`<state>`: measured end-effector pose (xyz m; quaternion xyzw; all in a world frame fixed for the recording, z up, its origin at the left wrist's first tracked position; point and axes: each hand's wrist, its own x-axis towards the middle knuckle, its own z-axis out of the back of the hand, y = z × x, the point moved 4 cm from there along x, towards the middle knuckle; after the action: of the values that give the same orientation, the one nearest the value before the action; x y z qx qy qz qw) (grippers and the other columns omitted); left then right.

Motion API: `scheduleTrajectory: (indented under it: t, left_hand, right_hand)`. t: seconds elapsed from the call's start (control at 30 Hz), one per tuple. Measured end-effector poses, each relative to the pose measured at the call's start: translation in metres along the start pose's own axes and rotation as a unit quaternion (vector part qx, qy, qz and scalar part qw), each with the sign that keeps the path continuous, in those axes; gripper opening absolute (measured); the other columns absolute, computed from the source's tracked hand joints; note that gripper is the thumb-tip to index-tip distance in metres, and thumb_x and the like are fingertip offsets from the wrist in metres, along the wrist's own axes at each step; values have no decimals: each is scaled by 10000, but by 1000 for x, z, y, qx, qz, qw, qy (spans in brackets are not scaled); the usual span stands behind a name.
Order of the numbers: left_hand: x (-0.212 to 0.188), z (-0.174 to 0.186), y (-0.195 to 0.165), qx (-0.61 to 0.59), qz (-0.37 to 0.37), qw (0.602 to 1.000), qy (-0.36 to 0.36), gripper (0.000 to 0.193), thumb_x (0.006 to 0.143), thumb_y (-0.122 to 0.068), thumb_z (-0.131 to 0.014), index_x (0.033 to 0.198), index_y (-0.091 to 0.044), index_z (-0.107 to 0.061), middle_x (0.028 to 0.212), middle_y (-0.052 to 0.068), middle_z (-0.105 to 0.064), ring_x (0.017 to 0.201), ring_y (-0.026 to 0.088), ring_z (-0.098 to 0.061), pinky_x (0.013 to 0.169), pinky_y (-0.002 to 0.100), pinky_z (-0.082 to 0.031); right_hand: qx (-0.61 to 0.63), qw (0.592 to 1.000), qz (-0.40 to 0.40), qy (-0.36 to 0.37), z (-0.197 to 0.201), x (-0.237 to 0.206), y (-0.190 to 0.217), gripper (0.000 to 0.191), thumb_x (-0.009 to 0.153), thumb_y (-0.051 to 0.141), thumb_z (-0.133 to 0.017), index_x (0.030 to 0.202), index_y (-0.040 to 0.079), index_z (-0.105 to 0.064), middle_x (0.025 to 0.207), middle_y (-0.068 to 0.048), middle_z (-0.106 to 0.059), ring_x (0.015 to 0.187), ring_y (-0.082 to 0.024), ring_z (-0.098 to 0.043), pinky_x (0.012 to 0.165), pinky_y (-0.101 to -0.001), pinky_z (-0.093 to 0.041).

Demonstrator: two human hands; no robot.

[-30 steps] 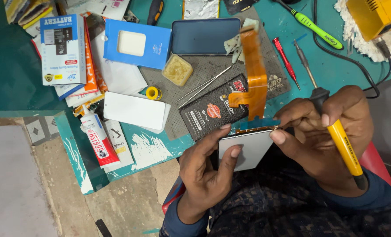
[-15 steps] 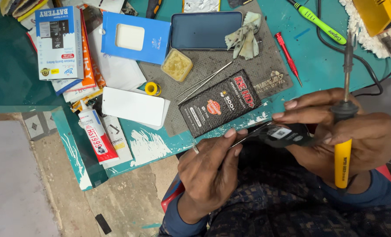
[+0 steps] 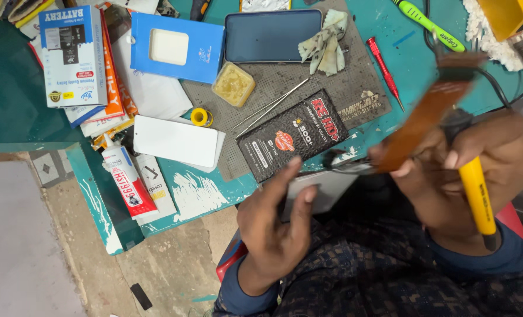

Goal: The person uses a soldering iron to work on a smartphone screen assembly, then handles a battery and a small component on the workbench. They reposition the screen and continue soldering on the ribbon cable area.

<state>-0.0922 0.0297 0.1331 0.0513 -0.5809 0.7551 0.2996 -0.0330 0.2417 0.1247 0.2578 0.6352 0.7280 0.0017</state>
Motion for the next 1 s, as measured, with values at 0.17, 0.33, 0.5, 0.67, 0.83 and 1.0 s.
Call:
scheduleTrajectory:
  t: [0.17, 0.33, 0.5, 0.67, 0.83, 1.0]
  left_hand:
    - [-4, -9, 35, -219, 212, 951, -49, 492, 1021, -13, -660, 1464, 59, -459, 1130, 175, -770, 973, 126, -725, 799, 215, -556]
    - [1, -13, 52, -257, 224, 933, -115, 521, 1049, -29, -642, 1501, 52, -396, 1108, 161, -779, 984, 120, -701, 869, 192, -512]
    - [9, -24, 62, -276, 245, 925, -90, 746, 990, -32, -693, 1601, 34, -271, 1361, 211, -598, 1116, 184, -627, 922, 311, -546]
    - [6, -38, 57, -203, 188, 959, 67, 1159, 887, -18, -844, 1706, -49, -25, 1683, 197, -355, 1487, 285, -511, 1191, 453, -534]
    - [3, -48, 65, -237, 216, 941, 104, 1318, 838, -8, -896, 1736, -94, 64, 1605, 181, -412, 1468, 264, -520, 1212, 443, -547]
    - [11, -46, 70, -376, 237, 894, 51, 1237, 805, 90, -821, 1705, -95, 8, 1617, 167, -378, 1411, 284, -535, 1124, 474, -557]
  right_hand:
    - [135, 988, -69, 10, -7, 0, -17, 390, 890, -69, -662, 1079, 111, -372, 1097, -283, -705, 1033, -313, -772, 862, -417, -701]
    - [123, 988, -68, 66, -25, -17, -30, 485, 864, -99, -732, 1106, 82, -353, 1161, -302, -694, 1075, -300, -743, 888, -396, -689]
    - [49, 996, -73, 16, -29, -29, -41, 464, 948, -128, -712, 1109, 57, -317, 1161, -318, -707, 1035, -267, -760, 853, -341, -679]
    - [-17, 999, -30, -7, -32, -19, -47, 418, 1009, -135, -672, 1126, 32, -308, 1219, -356, -667, 1087, -287, -752, 867, -338, -680]
    - [-4, 998, -56, 23, -34, -4, -56, 387, 988, -118, -685, 1109, 22, -346, 1188, -332, -703, 1034, -274, -756, 749, -299, -665]
    - [79, 991, -102, 31, -33, 2, -61, 311, 941, -103, -615, 1028, 44, -356, 965, -294, -573, 1211, -345, -710, 875, -380, -675]
